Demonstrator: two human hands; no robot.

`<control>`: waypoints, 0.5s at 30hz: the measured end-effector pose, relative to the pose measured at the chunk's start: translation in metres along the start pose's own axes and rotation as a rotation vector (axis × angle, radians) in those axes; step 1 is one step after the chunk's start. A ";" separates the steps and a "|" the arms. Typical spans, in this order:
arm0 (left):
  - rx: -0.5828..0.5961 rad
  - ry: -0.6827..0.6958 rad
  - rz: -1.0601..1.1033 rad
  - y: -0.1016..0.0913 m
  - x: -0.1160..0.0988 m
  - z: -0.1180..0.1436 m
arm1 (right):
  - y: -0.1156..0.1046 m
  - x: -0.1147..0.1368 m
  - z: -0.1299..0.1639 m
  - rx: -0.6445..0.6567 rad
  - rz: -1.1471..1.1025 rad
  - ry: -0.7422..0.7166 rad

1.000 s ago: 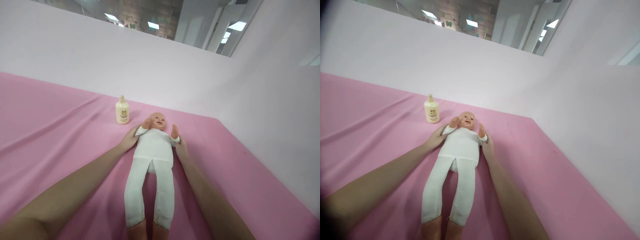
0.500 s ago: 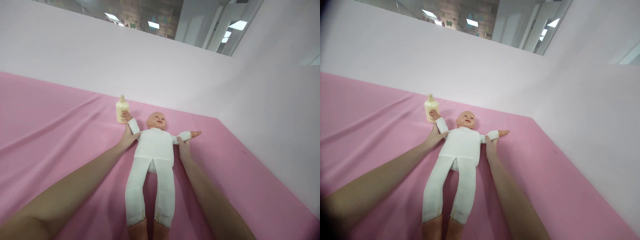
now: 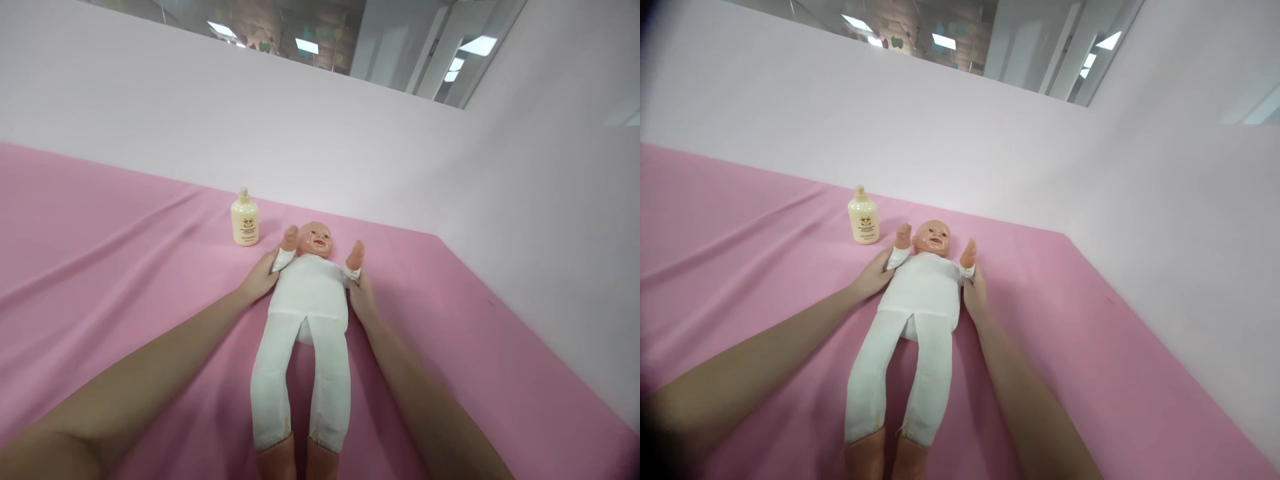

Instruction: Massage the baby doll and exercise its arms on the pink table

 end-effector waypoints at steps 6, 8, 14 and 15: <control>0.059 0.031 -0.171 0.005 0.012 0.000 | 0.004 -0.001 0.000 0.092 0.082 -0.200; 0.066 0.026 -0.182 0.005 0.012 -0.001 | 0.003 -0.002 -0.001 0.095 0.090 -0.202; 0.031 -0.006 -0.047 0.001 -0.003 0.000 | 0.000 -0.008 -0.003 0.035 0.000 -0.027; -0.001 -0.052 -0.017 0.001 -0.002 0.000 | -0.001 -0.010 -0.003 0.007 -0.024 0.028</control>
Point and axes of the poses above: each hand's wrist, its own z-axis away from the middle knuckle, its own y-axis out of the palm, x = y × z, the point moved 2 cm from there along -z, towards the middle knuckle
